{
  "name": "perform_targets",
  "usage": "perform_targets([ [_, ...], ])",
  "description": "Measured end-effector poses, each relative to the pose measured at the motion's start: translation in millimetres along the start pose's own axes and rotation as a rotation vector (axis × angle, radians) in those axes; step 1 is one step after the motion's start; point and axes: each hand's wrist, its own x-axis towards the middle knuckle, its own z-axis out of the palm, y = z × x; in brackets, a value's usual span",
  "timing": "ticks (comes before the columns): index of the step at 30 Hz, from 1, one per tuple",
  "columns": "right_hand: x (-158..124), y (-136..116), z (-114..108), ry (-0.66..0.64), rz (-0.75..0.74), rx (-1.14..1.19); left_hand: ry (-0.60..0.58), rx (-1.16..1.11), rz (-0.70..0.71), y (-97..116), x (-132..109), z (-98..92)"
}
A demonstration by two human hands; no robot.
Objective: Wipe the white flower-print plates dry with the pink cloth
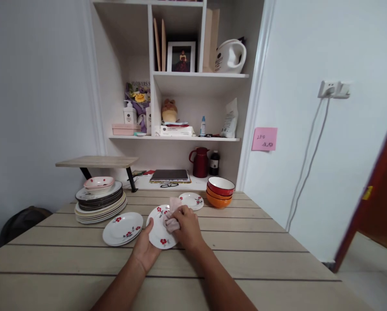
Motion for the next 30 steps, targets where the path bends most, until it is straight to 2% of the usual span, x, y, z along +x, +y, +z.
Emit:
perform_targets([
  [5, 4.9, 11.8, -6.7, 0.189, 0.183, 0.331, -0.001, 0.069, -0.02, -3.3, -2.0, -0.8],
  [10, 3.3, 10.4, -13.7, 0.144, 0.492, 0.842, -0.026, 0.101, -0.022, -1.3, -4.1, -0.8],
  [12, 2.4, 7.8, -14.9, 0.109, 0.565, 0.978, -0.027, 0.102, -0.006, -0.2, -4.6, 0.5],
  [14, 2.8, 6.5, -15.5, 0.149, 0.599, 1.041, -0.009, 0.106, 0.012, -0.3, -4.7, 1.2],
  [17, 5.6, 8.0, -18.1, 0.422, 0.525, 0.957, 0.036, 0.106, 0.012, -2.4, -3.3, -1.2],
  [19, 7.4, 8.1, -20.6, 0.554, 0.363, 0.811, 0.049, 0.092, 0.009, -4.1, -1.2, -4.3],
  [20, 7.8, 6.9, -21.4, 0.564, 0.258, 0.732, 0.046, 0.078, 0.01, -4.6, -0.1, -5.8],
  [22, 6.7, 0.9, -20.4, 0.47, 0.046, 0.572, 0.015, 0.038, 0.022, -4.8, 1.7, -7.3],
  [24, 2.9, -8.8, -16.1, 0.26, -0.114, 0.396, -0.053, 0.0, 0.036, -4.2, 2.2, -6.7],
  [25, 0.3, -14.1, -13.5, 0.111, -0.15, 0.302, -0.093, -0.009, 0.04, -3.8, 1.9, -6.0],
  [26, -2.4, -19.1, -11.1, -0.009, -0.151, 0.224, -0.125, -0.009, 0.049, -3.6, 1.5, -5.4],
  [28, -7.2, -26.7, -9.4, -0.153, -0.116, 0.204, -0.139, 0.016, 0.082, -3.7, 1.0, -5.1],
  [30, -9.2, -29.5, -12.6, -0.226, -0.048, 0.38, -0.095, 0.052, 0.113, -4.4, 2.5, -6.8],
])
